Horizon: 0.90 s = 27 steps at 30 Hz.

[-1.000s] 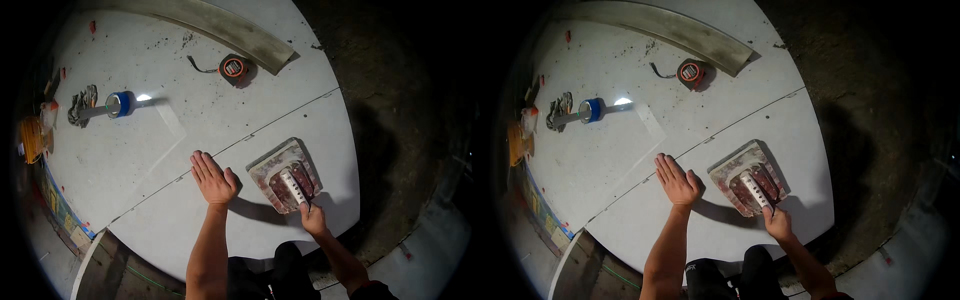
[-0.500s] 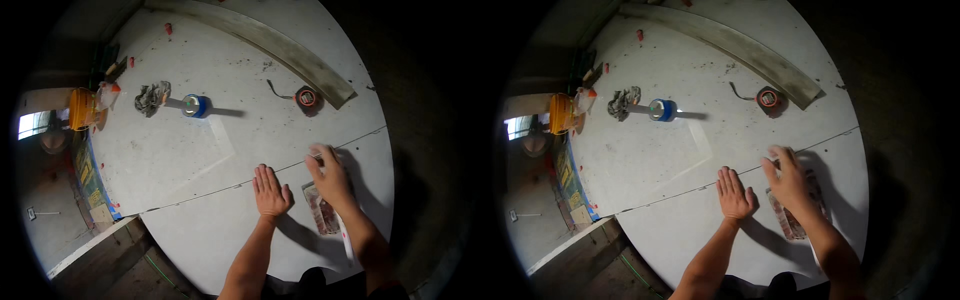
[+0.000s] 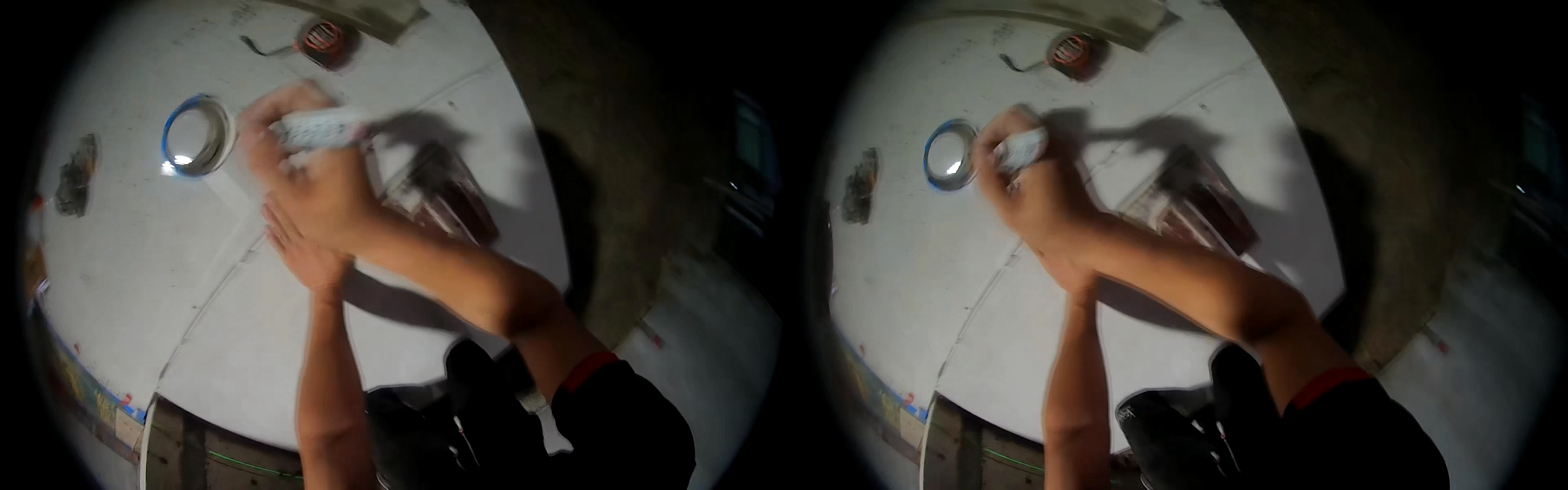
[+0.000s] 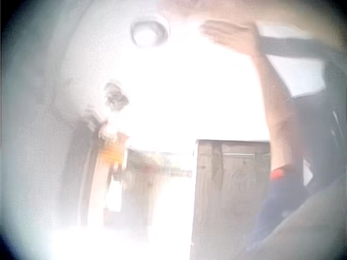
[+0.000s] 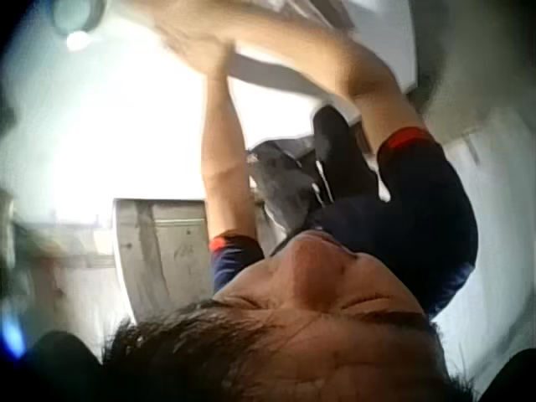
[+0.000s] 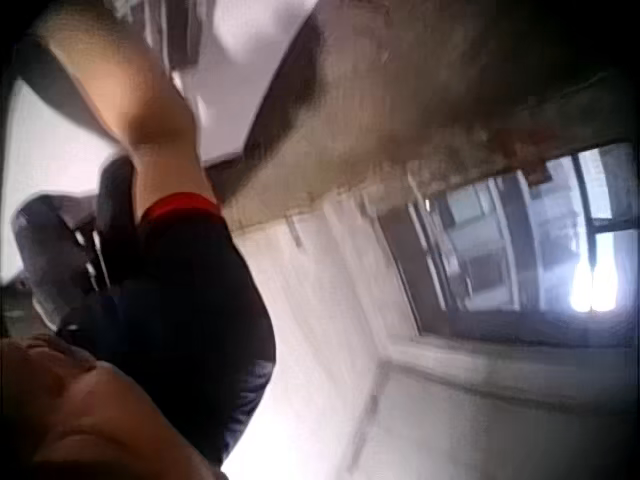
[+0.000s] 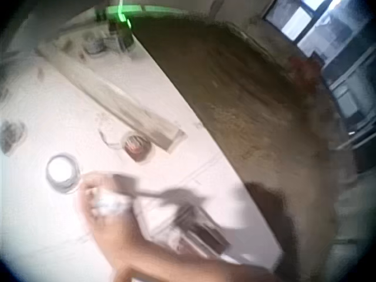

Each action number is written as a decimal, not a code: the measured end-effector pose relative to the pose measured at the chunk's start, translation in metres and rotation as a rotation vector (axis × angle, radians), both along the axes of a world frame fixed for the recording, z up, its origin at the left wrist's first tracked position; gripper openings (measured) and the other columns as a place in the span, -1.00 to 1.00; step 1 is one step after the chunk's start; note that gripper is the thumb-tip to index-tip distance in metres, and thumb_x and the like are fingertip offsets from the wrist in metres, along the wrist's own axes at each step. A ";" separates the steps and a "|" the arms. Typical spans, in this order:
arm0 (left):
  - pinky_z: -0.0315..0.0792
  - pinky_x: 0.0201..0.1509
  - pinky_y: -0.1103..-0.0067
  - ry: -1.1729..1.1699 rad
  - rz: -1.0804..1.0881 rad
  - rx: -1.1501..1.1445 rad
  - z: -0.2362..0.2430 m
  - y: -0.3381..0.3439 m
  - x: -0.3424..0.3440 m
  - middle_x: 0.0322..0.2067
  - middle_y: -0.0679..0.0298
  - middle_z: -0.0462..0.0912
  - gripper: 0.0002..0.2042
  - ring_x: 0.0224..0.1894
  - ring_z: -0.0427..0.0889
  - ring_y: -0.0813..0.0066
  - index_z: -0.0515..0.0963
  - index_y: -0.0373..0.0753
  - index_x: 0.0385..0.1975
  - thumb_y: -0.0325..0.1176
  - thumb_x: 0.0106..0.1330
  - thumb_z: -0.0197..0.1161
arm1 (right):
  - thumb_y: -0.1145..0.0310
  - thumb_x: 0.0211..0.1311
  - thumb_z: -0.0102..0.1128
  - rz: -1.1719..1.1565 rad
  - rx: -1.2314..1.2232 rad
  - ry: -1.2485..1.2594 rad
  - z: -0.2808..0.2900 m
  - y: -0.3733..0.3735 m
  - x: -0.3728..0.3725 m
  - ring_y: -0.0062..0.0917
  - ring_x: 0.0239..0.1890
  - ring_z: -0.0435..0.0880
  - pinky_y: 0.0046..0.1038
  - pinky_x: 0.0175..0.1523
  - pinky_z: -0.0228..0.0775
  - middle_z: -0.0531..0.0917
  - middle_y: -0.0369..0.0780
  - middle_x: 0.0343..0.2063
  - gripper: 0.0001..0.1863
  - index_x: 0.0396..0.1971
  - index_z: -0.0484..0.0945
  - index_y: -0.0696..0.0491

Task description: The person moves a large tile from a staging area to a prepared floor section with a second person, aligns it with existing tiles and a laser level, and then uses a wooden block and a hammer to tap the tile into place, checking the alignment with tape and a small level.

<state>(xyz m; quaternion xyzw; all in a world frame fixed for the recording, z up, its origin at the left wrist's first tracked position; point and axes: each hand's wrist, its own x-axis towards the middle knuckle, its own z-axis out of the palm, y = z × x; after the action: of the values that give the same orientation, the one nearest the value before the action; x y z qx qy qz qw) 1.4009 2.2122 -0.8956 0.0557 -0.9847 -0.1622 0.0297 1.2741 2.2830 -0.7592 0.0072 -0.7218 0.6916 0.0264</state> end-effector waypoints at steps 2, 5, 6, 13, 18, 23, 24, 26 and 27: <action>-0.03 0.46 0.08 0.015 -0.004 -0.027 -0.004 0.001 -0.002 0.42 -0.08 0.09 -0.29 0.48 0.01 -0.10 0.09 -0.40 0.39 -0.03 0.38 -0.02 | 0.41 0.42 0.06 -0.177 0.079 -0.073 0.024 0.115 0.042 -0.48 -0.25 0.70 -0.42 -0.12 0.58 0.65 -0.16 -0.28 -0.82 -0.10 0.52 0.17; -0.04 0.47 0.10 0.056 -0.044 -0.060 -0.009 -0.002 -0.002 0.42 -0.06 0.10 -0.30 0.48 0.01 -0.09 0.13 -0.40 0.38 -0.02 0.38 -0.01 | 0.34 0.47 0.00 -0.420 0.592 -0.211 0.047 0.269 0.127 -0.53 -0.23 0.69 -0.44 -0.10 0.57 0.66 -0.16 -0.19 -0.69 0.03 0.53 0.22; -0.08 0.49 0.13 0.071 -0.053 -0.075 -0.010 -0.001 0.001 0.43 -0.05 0.08 -0.31 0.48 0.00 -0.03 0.12 -0.40 0.38 0.00 0.40 -0.05 | 0.32 0.48 -0.01 -0.487 0.714 -0.262 0.056 0.301 0.157 -0.56 -0.27 0.68 -0.48 -0.13 0.55 0.66 -0.19 -0.26 -0.70 0.00 0.54 0.21; 0.08 0.43 0.10 0.236 -0.143 -0.043 -0.013 0.005 0.004 0.32 -0.14 0.23 -0.44 0.38 0.18 -0.17 0.27 -0.39 0.23 -0.07 0.40 0.05 | 0.28 0.47 0.03 -1.034 0.824 -0.764 0.059 0.464 0.401 -0.48 -0.31 0.68 -0.45 -0.23 0.53 0.65 -0.17 -0.37 -0.70 -0.10 0.56 0.23; 0.10 0.42 0.13 0.260 -0.204 -0.124 -0.017 -0.001 0.002 0.32 -0.13 0.26 -0.44 0.37 0.21 -0.15 0.27 -0.40 0.23 -0.04 0.44 0.03 | 0.27 0.45 0.06 -1.325 0.345 -0.946 0.025 0.500 0.506 -0.42 -0.21 0.69 -0.31 -0.06 0.62 0.63 -0.12 -0.16 -0.68 0.01 0.53 0.18; 0.15 0.41 0.19 0.280 -0.257 -0.139 -0.032 -0.012 -0.001 0.28 -0.09 0.32 -0.43 0.37 0.23 -0.06 0.34 -0.40 0.17 0.02 0.44 0.02 | 0.19 0.47 0.03 -1.116 0.236 -0.979 0.025 0.506 0.554 -0.37 0.08 0.59 -0.30 0.18 0.48 0.54 -0.15 0.05 -0.58 0.19 0.39 0.10; 0.16 0.40 0.19 0.271 -0.273 -0.149 -0.035 -0.016 -0.001 0.28 -0.08 0.32 -0.43 0.37 0.24 -0.05 0.34 -0.40 0.17 0.03 0.44 0.02 | 0.19 0.48 0.03 -1.221 0.087 -0.975 0.023 0.507 0.555 -0.37 0.09 0.58 -0.31 0.19 0.47 0.53 -0.15 0.06 -0.58 0.20 0.38 0.09; 0.19 0.37 0.18 0.241 -0.287 -0.155 -0.045 -0.031 -0.002 0.26 -0.07 0.33 -0.41 0.35 0.26 -0.05 0.36 -0.43 0.16 0.05 0.44 0.00 | 0.17 0.48 0.02 -1.323 -0.079 -0.977 0.018 0.510 0.555 -0.38 0.11 0.56 -0.31 0.19 0.44 0.53 -0.16 0.08 -0.57 0.22 0.36 0.07; 0.20 0.37 0.18 0.228 -0.287 -0.172 -0.050 -0.036 -0.001 0.27 -0.07 0.33 -0.40 0.35 0.26 -0.05 0.35 -0.43 0.17 0.05 0.44 0.00 | 0.17 0.48 0.02 -1.328 -0.092 -0.991 0.018 0.513 0.560 -0.39 0.12 0.56 -0.31 0.19 0.44 0.53 -0.18 0.08 -0.56 0.22 0.36 0.06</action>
<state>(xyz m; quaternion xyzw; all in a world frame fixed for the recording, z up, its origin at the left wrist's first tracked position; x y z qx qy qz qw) 1.3999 2.1763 -0.9460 -0.1068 -0.9831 -0.0852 0.1222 1.8337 2.7956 -0.7416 -0.7269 -0.4750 0.4840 0.1083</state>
